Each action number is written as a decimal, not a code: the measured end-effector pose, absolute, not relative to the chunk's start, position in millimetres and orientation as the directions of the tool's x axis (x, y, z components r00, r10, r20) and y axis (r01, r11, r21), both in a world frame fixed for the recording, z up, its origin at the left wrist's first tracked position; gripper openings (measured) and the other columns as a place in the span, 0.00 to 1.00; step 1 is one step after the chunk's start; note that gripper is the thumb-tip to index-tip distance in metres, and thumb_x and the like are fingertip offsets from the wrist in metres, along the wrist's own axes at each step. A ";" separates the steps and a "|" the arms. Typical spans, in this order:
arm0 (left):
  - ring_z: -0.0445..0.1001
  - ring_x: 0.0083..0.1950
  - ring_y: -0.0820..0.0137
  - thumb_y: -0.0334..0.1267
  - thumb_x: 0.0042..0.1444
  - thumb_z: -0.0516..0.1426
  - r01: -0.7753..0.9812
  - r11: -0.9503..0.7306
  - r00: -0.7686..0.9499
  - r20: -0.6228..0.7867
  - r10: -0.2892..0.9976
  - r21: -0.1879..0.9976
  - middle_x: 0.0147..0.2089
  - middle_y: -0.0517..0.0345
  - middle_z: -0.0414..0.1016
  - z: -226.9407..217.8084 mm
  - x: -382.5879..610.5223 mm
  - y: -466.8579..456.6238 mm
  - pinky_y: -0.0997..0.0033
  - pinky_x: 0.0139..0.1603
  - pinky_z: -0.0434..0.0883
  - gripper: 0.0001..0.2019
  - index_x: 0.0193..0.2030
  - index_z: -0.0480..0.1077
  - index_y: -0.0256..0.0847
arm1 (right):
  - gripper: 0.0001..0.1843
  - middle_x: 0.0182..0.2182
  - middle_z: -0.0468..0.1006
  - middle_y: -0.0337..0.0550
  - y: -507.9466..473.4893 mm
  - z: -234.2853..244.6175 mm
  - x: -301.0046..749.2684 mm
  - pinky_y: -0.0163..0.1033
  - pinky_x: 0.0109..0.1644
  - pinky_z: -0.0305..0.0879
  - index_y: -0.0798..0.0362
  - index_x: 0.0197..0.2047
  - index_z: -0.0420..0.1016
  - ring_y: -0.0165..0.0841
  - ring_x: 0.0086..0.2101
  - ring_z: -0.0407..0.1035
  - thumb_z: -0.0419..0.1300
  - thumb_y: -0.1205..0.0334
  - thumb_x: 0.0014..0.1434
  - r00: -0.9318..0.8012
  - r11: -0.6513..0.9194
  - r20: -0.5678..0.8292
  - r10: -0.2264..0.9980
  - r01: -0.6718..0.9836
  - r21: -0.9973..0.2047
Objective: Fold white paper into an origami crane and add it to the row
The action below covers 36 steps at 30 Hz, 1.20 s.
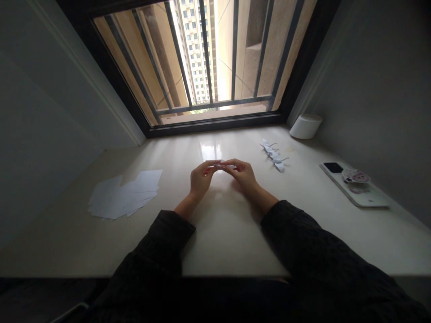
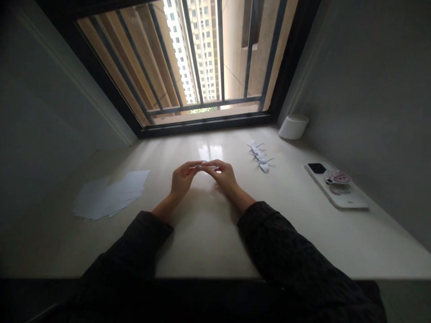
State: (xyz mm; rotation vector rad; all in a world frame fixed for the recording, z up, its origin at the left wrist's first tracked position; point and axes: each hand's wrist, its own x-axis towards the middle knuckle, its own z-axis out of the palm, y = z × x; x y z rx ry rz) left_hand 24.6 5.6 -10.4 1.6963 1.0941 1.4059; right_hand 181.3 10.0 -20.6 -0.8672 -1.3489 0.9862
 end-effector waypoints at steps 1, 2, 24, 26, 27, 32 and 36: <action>0.78 0.42 0.65 0.44 0.52 0.61 0.171 -0.429 0.064 0.424 0.903 0.887 0.44 0.53 0.79 -11.2 24.8 6.3 0.65 0.44 0.74 0.12 0.42 0.77 0.43 | 0.13 0.35 0.82 0.43 10.6 -21.3 181.3 0.41 0.40 0.68 0.48 0.34 0.81 0.38 0.38 0.75 0.67 0.50 0.47 -0.021 0.355 0.357 0.934 -0.064 -0.933; 0.78 0.43 0.64 0.44 0.51 0.61 0.151 -0.432 0.056 0.428 0.902 0.889 0.44 0.52 0.79 -12.1 24.9 7.0 0.64 0.46 0.74 0.12 0.40 0.77 0.43 | 0.13 0.34 0.82 0.43 11.2 -21.9 181.3 0.42 0.41 0.68 0.48 0.33 0.81 0.39 0.37 0.75 0.68 0.50 0.46 -0.014 0.345 0.346 0.938 -0.059 -0.937; 0.78 0.40 0.65 0.44 0.50 0.62 0.092 -0.432 0.034 0.431 0.902 0.897 0.39 0.51 0.80 -6.1 28.5 1.9 0.63 0.45 0.75 0.11 0.37 0.77 0.40 | 0.14 0.27 0.81 0.42 9.9 -14.5 181.7 0.42 0.40 0.70 0.50 0.29 0.81 0.35 0.30 0.74 0.71 0.51 0.39 0.052 0.224 0.218 0.975 -0.159 -0.962; 0.78 0.40 0.65 0.45 0.50 0.62 0.094 -0.427 0.015 0.428 0.904 0.899 0.39 0.52 0.80 -8.3 28.0 3.3 0.64 0.44 0.75 0.11 0.37 0.77 0.40 | 0.15 0.26 0.81 0.42 10.8 -15.1 182.5 0.42 0.39 0.70 0.51 0.29 0.81 0.35 0.29 0.74 0.71 0.51 0.39 0.055 0.218 0.213 0.976 -0.138 -0.966; 0.78 0.40 0.66 0.45 0.50 0.62 0.096 -0.421 0.009 0.423 0.906 0.902 0.39 0.52 0.80 -9.3 27.5 4.0 0.65 0.43 0.75 0.12 0.37 0.77 0.40 | 0.15 0.26 0.81 0.43 11.1 -15.4 183.0 0.42 0.39 0.70 0.51 0.29 0.81 0.35 0.30 0.74 0.71 0.51 0.39 0.051 0.220 0.214 0.975 -0.134 -0.966; 0.78 0.38 0.68 0.45 0.52 0.61 0.170 -0.414 0.013 0.418 0.908 0.894 0.38 0.54 0.79 -7.6 25.1 4.0 0.70 0.36 0.74 0.11 0.36 0.76 0.41 | 0.15 0.28 0.82 0.43 12.0 -16.8 184.0 0.42 0.41 0.69 0.50 0.30 0.82 0.35 0.31 0.74 0.71 0.51 0.39 0.023 0.219 0.218 0.976 -0.147 -0.965; 0.78 0.38 0.68 0.45 0.51 0.61 0.202 -0.441 0.069 0.436 0.897 0.875 0.40 0.55 0.79 -2.7 25.8 0.3 0.71 0.37 0.74 0.11 0.37 0.75 0.42 | 0.12 0.29 0.82 0.42 10.8 -16.0 183.6 0.42 0.43 0.69 0.49 0.30 0.82 0.35 0.32 0.75 0.71 0.54 0.40 0.020 0.222 0.222 0.975 -0.174 -0.959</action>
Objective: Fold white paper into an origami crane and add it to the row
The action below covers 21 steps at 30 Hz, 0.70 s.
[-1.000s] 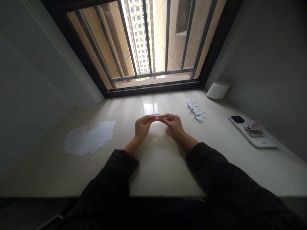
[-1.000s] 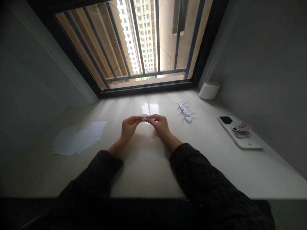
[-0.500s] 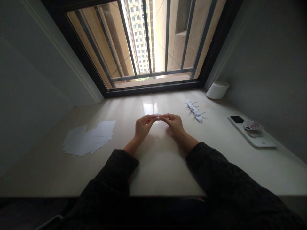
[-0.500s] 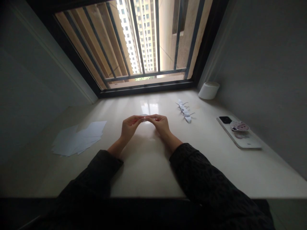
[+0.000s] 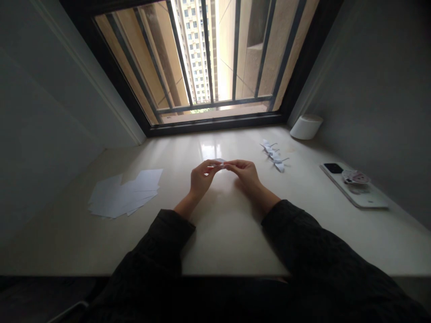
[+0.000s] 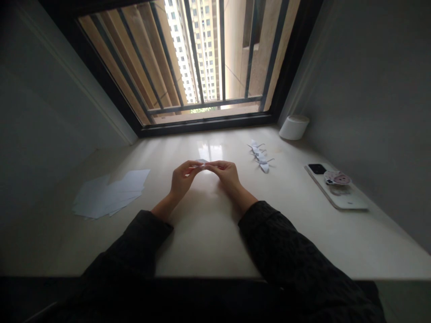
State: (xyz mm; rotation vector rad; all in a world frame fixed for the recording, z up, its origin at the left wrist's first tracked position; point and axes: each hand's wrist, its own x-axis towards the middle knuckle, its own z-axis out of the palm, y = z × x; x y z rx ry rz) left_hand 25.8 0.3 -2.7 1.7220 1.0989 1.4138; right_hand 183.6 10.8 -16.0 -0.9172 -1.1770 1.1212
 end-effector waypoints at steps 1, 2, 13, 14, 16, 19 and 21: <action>0.78 0.38 0.68 0.45 0.50 0.62 0.185 -0.446 0.071 0.441 0.895 0.875 0.41 0.54 0.79 -2.5 26.3 0.1 0.70 0.37 0.74 0.11 0.37 0.75 0.42 | 0.12 0.29 0.82 0.42 10.2 -15.4 183.4 0.42 0.44 0.69 0.49 0.30 0.82 0.35 0.33 0.75 0.71 0.54 0.40 0.012 0.221 0.223 0.975 -0.177 -0.959; 0.78 0.39 0.67 0.44 0.50 0.62 0.161 -0.451 0.066 0.446 0.892 0.878 0.40 0.54 0.79 -2.9 26.9 0.4 0.70 0.39 0.74 0.11 0.37 0.76 0.41 | 0.12 0.29 0.82 0.43 9.7 -14.8 183.2 0.42 0.44 0.69 0.49 0.30 0.82 0.36 0.33 0.75 0.71 0.54 0.40 0.003 0.220 0.223 0.975 -0.179 -0.959; 0.78 0.39 0.67 0.42 0.47 0.64 -0.056 -0.422 -0.049 0.419 0.907 0.905 0.35 0.54 0.80 -12.2 34.7 4.2 0.62 0.45 0.74 0.09 0.32 0.76 0.39 | 0.16 0.28 0.82 0.44 11.1 -17.2 181.8 0.45 0.41 0.71 0.49 0.30 0.82 0.40 0.33 0.76 0.70 0.48 0.40 0.035 0.265 0.262 0.964 -0.125 -0.956; 0.78 0.39 0.67 0.42 0.47 0.64 -0.059 -0.412 -0.060 0.409 0.911 0.909 0.36 0.54 0.80 -11.2 35.6 3.3 0.62 0.45 0.74 0.10 0.32 0.76 0.39 | 0.16 0.29 0.82 0.44 10.9 -17.2 182.2 0.45 0.41 0.71 0.49 0.30 0.82 0.40 0.34 0.76 0.70 0.48 0.40 0.032 0.262 0.260 0.965 -0.116 -0.958; 0.77 0.38 0.67 0.43 0.46 0.65 -0.072 -0.389 -0.083 0.383 0.920 0.918 0.36 0.54 0.80 -9.3 36.8 2.2 0.63 0.44 0.74 0.10 0.31 0.75 0.39 | 0.17 0.30 0.82 0.44 10.3 -16.8 182.8 0.46 0.42 0.71 0.49 0.31 0.82 0.41 0.34 0.76 0.70 0.47 0.40 0.030 0.255 0.253 0.967 -0.104 -0.961; 0.77 0.37 0.68 0.43 0.45 0.66 -0.098 -0.350 -0.106 0.340 0.935 0.932 0.35 0.55 0.79 -7.9 36.3 3.3 0.65 0.42 0.74 0.10 0.30 0.74 0.39 | 0.18 0.32 0.82 0.45 9.8 -16.2 183.6 0.45 0.41 0.71 0.50 0.32 0.82 0.41 0.35 0.76 0.71 0.48 0.40 0.033 0.249 0.247 0.969 -0.108 -0.963; 0.77 0.37 0.68 0.42 0.45 0.66 -0.113 -0.340 -0.107 0.328 0.938 0.934 0.35 0.55 0.79 -8.5 34.7 5.3 0.65 0.42 0.74 0.10 0.30 0.74 0.39 | 0.18 0.32 0.82 0.45 10.7 -16.4 184.3 0.45 0.41 0.71 0.50 0.32 0.82 0.40 0.34 0.76 0.71 0.49 0.39 0.039 0.250 0.247 0.968 -0.118 -0.961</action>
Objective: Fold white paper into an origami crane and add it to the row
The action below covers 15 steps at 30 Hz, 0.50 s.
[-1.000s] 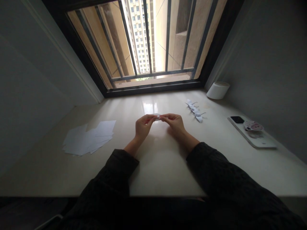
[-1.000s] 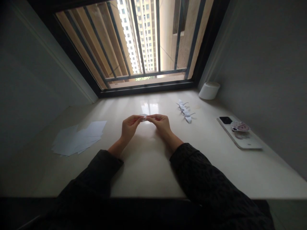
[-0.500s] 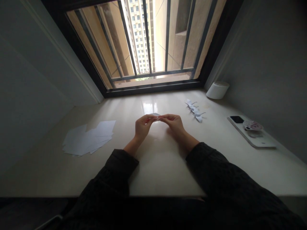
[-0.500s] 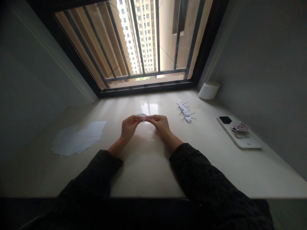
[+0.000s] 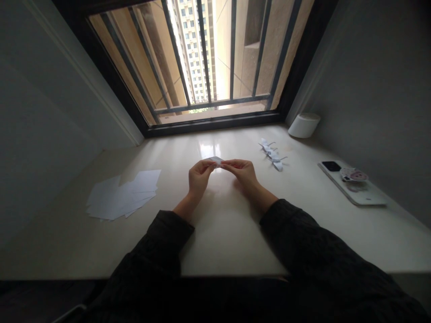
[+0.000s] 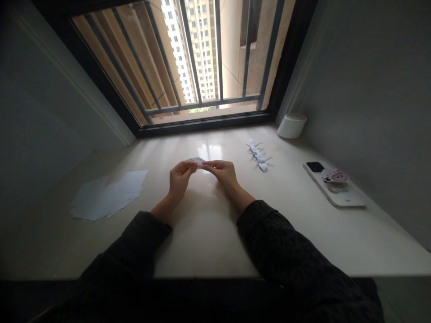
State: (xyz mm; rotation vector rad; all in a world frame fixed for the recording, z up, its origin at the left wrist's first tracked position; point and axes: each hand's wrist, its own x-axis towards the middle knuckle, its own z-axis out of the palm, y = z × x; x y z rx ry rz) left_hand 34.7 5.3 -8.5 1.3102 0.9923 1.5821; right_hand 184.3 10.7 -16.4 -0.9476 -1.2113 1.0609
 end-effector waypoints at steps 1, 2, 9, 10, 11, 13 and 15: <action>0.77 0.37 0.69 0.41 0.45 0.66 -0.120 -0.342 -0.110 0.330 0.938 0.932 0.35 0.55 0.79 -9.1 33.7 6.4 0.65 0.43 0.74 0.09 0.30 0.74 0.39 | 0.17 0.31 0.82 0.45 11.6 -16.9 184.8 0.44 0.41 0.71 0.50 0.32 0.82 0.40 0.34 0.76 0.71 0.49 0.39 0.046 0.252 0.248 0.968 -0.125 -0.960; 0.77 0.38 0.69 0.40 0.45 0.66 -0.126 -0.348 -0.111 0.336 0.935 0.929 0.35 0.56 0.79 -9.7 32.8 7.5 0.65 0.43 0.74 0.09 0.30 0.74 0.39 | 0.17 0.31 0.82 0.45 12.8 -17.5 185.3 0.44 0.41 0.71 0.50 0.31 0.82 0.39 0.34 0.76 0.71 0.49 0.39 0.055 0.254 0.249 0.967 -0.132 -0.958; 0.76 0.38 0.70 0.39 0.45 0.65 -0.112 -0.396 -0.140 0.380 0.914 0.911 0.34 0.56 0.77 -12.9 31.2 9.6 0.64 0.46 0.73 0.09 0.31 0.73 0.38 | 0.17 0.28 0.81 0.44 19.1 -24.2 186.9 0.42 0.38 0.69 0.51 0.30 0.81 0.37 0.31 0.74 0.69 0.48 0.41 0.072 0.262 0.256 0.964 -0.095 -0.960; 0.77 0.38 0.69 0.39 0.46 0.65 -0.107 -0.404 -0.141 0.388 0.911 0.909 0.34 0.56 0.77 -12.7 31.3 9.2 0.64 0.46 0.73 0.09 0.31 0.73 0.38 | 0.16 0.29 0.81 0.44 19.3 -24.7 186.9 0.42 0.38 0.69 0.51 0.30 0.81 0.37 0.31 0.74 0.69 0.48 0.42 0.076 0.271 0.265 0.961 -0.076 -0.960; 0.77 0.38 0.69 0.40 0.46 0.65 -0.099 -0.412 -0.140 0.397 0.907 0.906 0.34 0.56 0.77 -12.5 31.3 8.6 0.63 0.46 0.74 0.09 0.31 0.73 0.37 | 0.16 0.29 0.81 0.43 19.5 -25.0 187.0 0.42 0.38 0.68 0.51 0.30 0.81 0.36 0.31 0.73 0.69 0.48 0.42 0.081 0.281 0.276 0.958 -0.053 -0.958; 0.77 0.39 0.68 0.40 0.46 0.65 -0.069 -0.429 -0.127 0.418 0.899 0.901 0.35 0.55 0.78 -11.7 31.1 7.5 0.63 0.47 0.74 0.09 0.32 0.73 0.37 | 0.15 0.28 0.80 0.42 19.5 -25.0 187.1 0.41 0.38 0.67 0.51 0.29 0.80 0.35 0.30 0.72 0.68 0.48 0.44 0.081 0.308 0.307 0.948 0.000 -0.952; 0.77 0.39 0.68 0.41 0.47 0.64 -0.027 -0.441 -0.115 0.436 0.893 0.897 0.36 0.54 0.78 -11.1 30.5 6.8 0.63 0.46 0.74 0.09 0.33 0.74 0.38 | 0.14 0.27 0.78 0.40 18.9 -24.3 186.9 0.40 0.38 0.67 0.51 0.29 0.78 0.34 0.30 0.72 0.66 0.48 0.47 0.060 0.353 0.356 0.933 0.050 -0.934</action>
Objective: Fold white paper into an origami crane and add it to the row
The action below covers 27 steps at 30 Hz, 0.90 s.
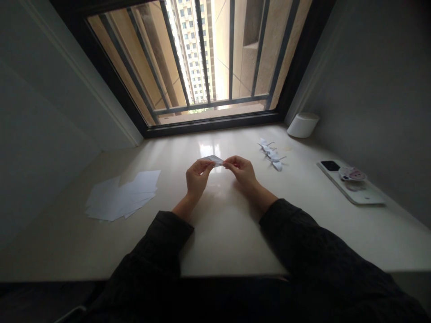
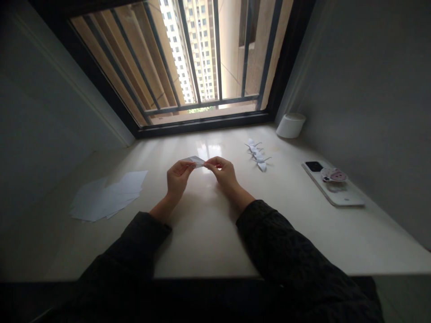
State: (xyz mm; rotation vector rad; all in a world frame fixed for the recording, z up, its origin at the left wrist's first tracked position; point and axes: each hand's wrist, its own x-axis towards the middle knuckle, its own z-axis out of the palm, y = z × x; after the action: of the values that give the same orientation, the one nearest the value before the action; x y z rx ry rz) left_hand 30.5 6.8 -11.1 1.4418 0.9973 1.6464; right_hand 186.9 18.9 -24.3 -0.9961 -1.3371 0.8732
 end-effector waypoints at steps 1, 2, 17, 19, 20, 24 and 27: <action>0.77 0.39 0.68 0.41 0.48 0.64 -0.009 -0.446 -0.113 0.442 0.890 0.895 0.36 0.54 0.78 -10.9 30.1 6.6 0.63 0.46 0.74 0.09 0.33 0.74 0.38 | 0.14 0.27 0.77 0.39 18.3 -23.7 186.6 0.40 0.38 0.66 0.50 0.29 0.77 0.33 0.30 0.71 0.65 0.48 0.49 0.046 0.381 0.384 0.922 0.070 -0.922; 0.77 0.39 0.68 0.41 0.48 0.64 0.004 -0.449 -0.114 0.446 0.888 0.894 0.36 0.54 0.78 -10.8 29.7 6.6 0.64 0.46 0.74 0.09 0.33 0.74 0.38 | 0.13 0.27 0.77 0.39 17.5 -22.9 186.2 0.40 0.38 0.66 0.50 0.29 0.76 0.32 0.30 0.71 0.64 0.48 0.50 0.034 0.408 0.412 0.911 0.087 -0.909; 0.77 0.38 0.67 0.42 0.49 0.63 0.181 -0.513 -0.090 0.534 0.841 0.839 0.35 0.55 0.78 -3.2 29.4 -1.9 0.65 0.45 0.75 0.08 0.33 0.75 0.40 | 0.13 0.27 0.78 0.39 11.4 -16.7 185.9 0.39 0.35 0.62 0.50 0.28 0.77 0.32 0.29 0.69 0.64 0.48 0.49 0.054 0.412 0.426 0.903 0.168 -0.896; 0.77 0.37 0.68 0.42 0.49 0.63 0.221 -0.522 -0.090 0.550 0.830 0.824 0.34 0.56 0.78 -3.0 29.4 -2.1 0.65 0.44 0.75 0.08 0.33 0.75 0.40 | 0.14 0.27 0.78 0.39 10.3 -15.5 186.1 0.38 0.35 0.62 0.50 0.28 0.76 0.31 0.28 0.69 0.63 0.48 0.51 0.057 0.428 0.449 0.892 0.212 -0.878; 0.77 0.37 0.68 0.42 0.49 0.63 0.234 -0.526 -0.092 0.557 0.826 0.818 0.34 0.56 0.78 -3.4 29.4 -1.9 0.66 0.43 0.75 0.08 0.33 0.75 0.40 | 0.14 0.26 0.77 0.38 9.6 -14.9 186.2 0.38 0.34 0.62 0.50 0.28 0.76 0.31 0.28 0.68 0.63 0.48 0.51 0.060 0.436 0.461 0.885 0.235 -0.869; 0.77 0.37 0.69 0.42 0.50 0.63 0.231 -0.536 -0.089 0.566 0.819 0.812 0.34 0.56 0.78 -6.0 30.1 -0.4 0.66 0.44 0.75 0.08 0.33 0.75 0.40 | 0.15 0.26 0.77 0.38 7.6 -13.9 185.9 0.37 0.34 0.62 0.51 0.28 0.75 0.31 0.28 0.68 0.62 0.48 0.53 0.082 0.449 0.493 0.866 0.306 -0.840; 0.77 0.37 0.69 0.41 0.50 0.63 0.211 -0.540 -0.086 0.566 0.820 0.815 0.35 0.56 0.78 -7.1 30.5 -0.1 0.66 0.45 0.75 0.07 0.33 0.75 0.40 | 0.15 0.26 0.77 0.39 6.9 -14.6 185.7 0.37 0.34 0.62 0.51 0.28 0.75 0.31 0.28 0.69 0.61 0.47 0.53 0.093 0.447 0.500 0.861 0.331 -0.831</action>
State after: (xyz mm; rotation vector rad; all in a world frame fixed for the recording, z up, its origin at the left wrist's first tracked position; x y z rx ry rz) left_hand 30.5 -0.1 -7.1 1.7131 1.1172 1.6682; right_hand 185.7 6.9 -14.6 -1.1071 -1.4843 0.5461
